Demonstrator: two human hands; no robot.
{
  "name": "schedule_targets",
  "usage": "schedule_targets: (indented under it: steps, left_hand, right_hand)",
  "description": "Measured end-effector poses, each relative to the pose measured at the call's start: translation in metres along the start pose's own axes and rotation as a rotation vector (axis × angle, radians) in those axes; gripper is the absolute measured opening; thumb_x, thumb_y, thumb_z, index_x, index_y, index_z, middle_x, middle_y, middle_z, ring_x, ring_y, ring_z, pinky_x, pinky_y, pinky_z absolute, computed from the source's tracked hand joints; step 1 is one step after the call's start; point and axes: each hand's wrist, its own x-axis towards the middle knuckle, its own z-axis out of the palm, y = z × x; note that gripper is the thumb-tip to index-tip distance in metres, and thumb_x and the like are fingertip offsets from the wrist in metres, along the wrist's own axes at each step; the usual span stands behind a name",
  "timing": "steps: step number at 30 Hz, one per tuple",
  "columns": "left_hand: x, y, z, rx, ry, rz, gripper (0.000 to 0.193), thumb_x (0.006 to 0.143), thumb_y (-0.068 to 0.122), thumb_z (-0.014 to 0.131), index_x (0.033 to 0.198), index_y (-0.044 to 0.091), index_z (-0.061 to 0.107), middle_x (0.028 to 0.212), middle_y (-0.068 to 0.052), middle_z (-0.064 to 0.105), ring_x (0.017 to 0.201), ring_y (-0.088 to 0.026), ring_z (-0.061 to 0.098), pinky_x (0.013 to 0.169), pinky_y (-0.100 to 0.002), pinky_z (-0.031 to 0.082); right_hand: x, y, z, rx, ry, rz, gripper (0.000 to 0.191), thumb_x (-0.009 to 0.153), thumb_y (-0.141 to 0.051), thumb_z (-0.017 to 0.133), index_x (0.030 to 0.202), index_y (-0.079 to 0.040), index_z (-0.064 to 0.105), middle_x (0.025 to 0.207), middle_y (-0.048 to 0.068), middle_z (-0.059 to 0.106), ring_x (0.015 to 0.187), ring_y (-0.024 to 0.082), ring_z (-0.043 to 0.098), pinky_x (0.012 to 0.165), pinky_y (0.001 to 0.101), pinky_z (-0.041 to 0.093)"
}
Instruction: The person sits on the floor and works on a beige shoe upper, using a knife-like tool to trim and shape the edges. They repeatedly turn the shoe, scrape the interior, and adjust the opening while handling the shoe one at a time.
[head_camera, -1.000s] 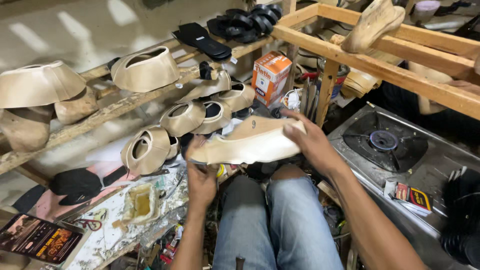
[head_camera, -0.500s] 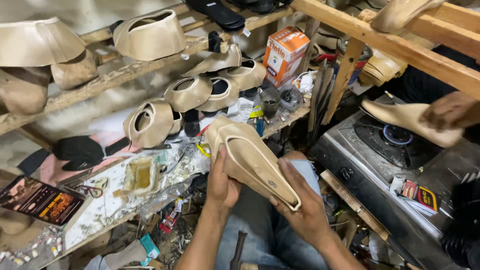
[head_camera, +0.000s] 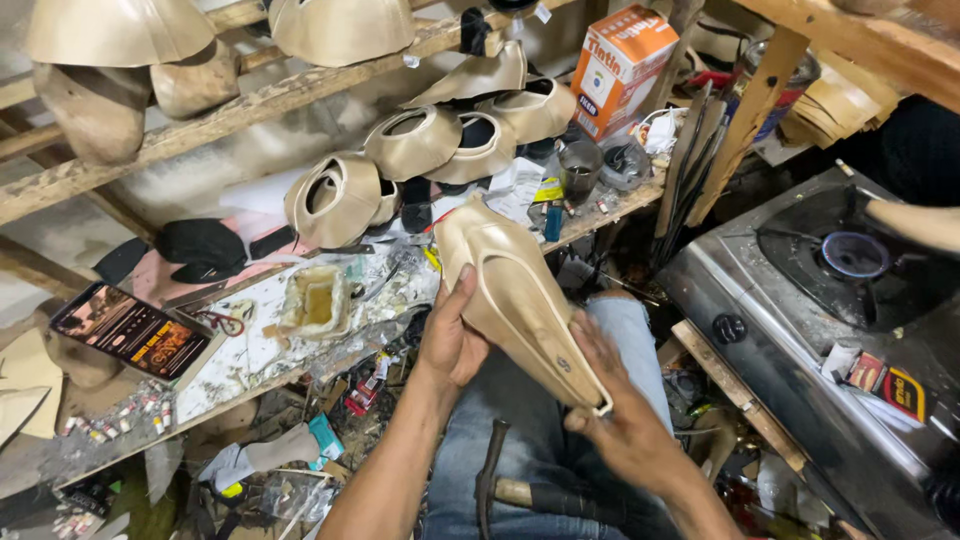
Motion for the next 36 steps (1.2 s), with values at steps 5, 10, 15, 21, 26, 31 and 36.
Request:
schedule_targets:
  steps: [5,10,15,21,26,31,36]
  left_hand:
    - [-0.028,0.006,-0.015,0.350,-0.015,-0.101,0.061,0.096,0.023,0.065,0.151,0.011,0.042,0.137,-0.010,0.061,0.122,-0.022,0.063,0.104,-0.040,0.053]
    - [-0.078,-0.023,-0.012,0.440,0.022,-0.295,0.059,0.093,0.021,0.070,0.146,0.005,0.048,0.132,-0.011,0.066,0.116,-0.019,0.067,0.100,-0.034,0.056]
    - [-0.117,-0.047,0.001,0.289,0.302,-0.223,0.045,0.095,0.026,0.065,0.129,-0.003,0.066,0.112,-0.011,0.076,0.095,-0.018,0.072,0.085,-0.033,0.059]
    - [-0.125,-0.068,-0.014,0.408,0.448,-0.006,0.033,0.098,0.024,0.067,0.108,-0.006,0.078,0.093,-0.011,0.078,0.078,-0.014,0.067,0.073,-0.030,0.055]
    - [-0.123,-0.064,-0.048,0.006,0.131,-0.199,0.024,0.093,0.022,0.071,0.098,-0.001,0.074,0.093,-0.007,0.076,0.084,-0.014,0.069,0.081,-0.029,0.055]
    - [-0.111,-0.034,-0.019,0.086,0.049,-0.230,0.020,0.094,0.019,0.076,0.099,0.000,0.074,0.093,-0.007,0.075,0.085,-0.014,0.067,0.082,-0.030,0.053]
    - [-0.098,0.021,0.042,0.865,-0.276,0.233,0.017,0.097,0.019,0.076,0.104,0.003,0.077,0.103,-0.002,0.066,0.097,-0.015,0.064,0.089,-0.029,0.052]
  right_hand:
    - [-0.015,-0.004,0.003,0.293,-0.187,0.142,0.098,0.075,0.002,0.057,0.165,-0.004,0.019,0.171,0.016,0.027,0.156,0.034,0.021,0.122,0.0443,0.015]
    - [-0.006,0.016,0.041,1.146,0.151,0.519,0.067,0.099,-0.031,0.051,0.157,0.001,0.040,0.147,0.017,0.059,0.129,0.026,0.058,0.111,0.0395,0.041]
    - [-0.014,0.023,0.052,1.072,0.404,0.810,0.052,0.097,-0.028,0.060,0.135,0.006,0.060,0.125,0.016,0.072,0.112,0.023,0.068,0.100,0.0376,0.051]
    - [-0.029,0.026,0.053,0.952,0.487,0.691,0.041,0.102,-0.027,0.060,0.119,0.008,0.072,0.104,0.015,0.075,0.091,0.020,0.066,0.083,0.0349,0.051]
    - [-0.041,0.037,0.055,1.173,0.343,0.556,0.045,0.103,-0.033,0.057,0.118,0.007,0.070,0.099,0.016,0.075,0.086,0.021,0.070,0.078,0.0364,0.056]
    - [-0.034,0.026,0.036,1.126,0.367,0.517,0.039,0.100,-0.032,0.057,0.116,0.002,0.067,0.104,0.011,0.074,0.094,0.018,0.070,0.083,0.0348,0.057]
    - [0.017,0.016,-0.061,0.192,0.160,0.596,0.028,0.089,-0.017,0.068,0.111,0.000,0.073,0.101,0.013,0.081,0.088,0.015,0.069,0.079,0.0301,0.055]
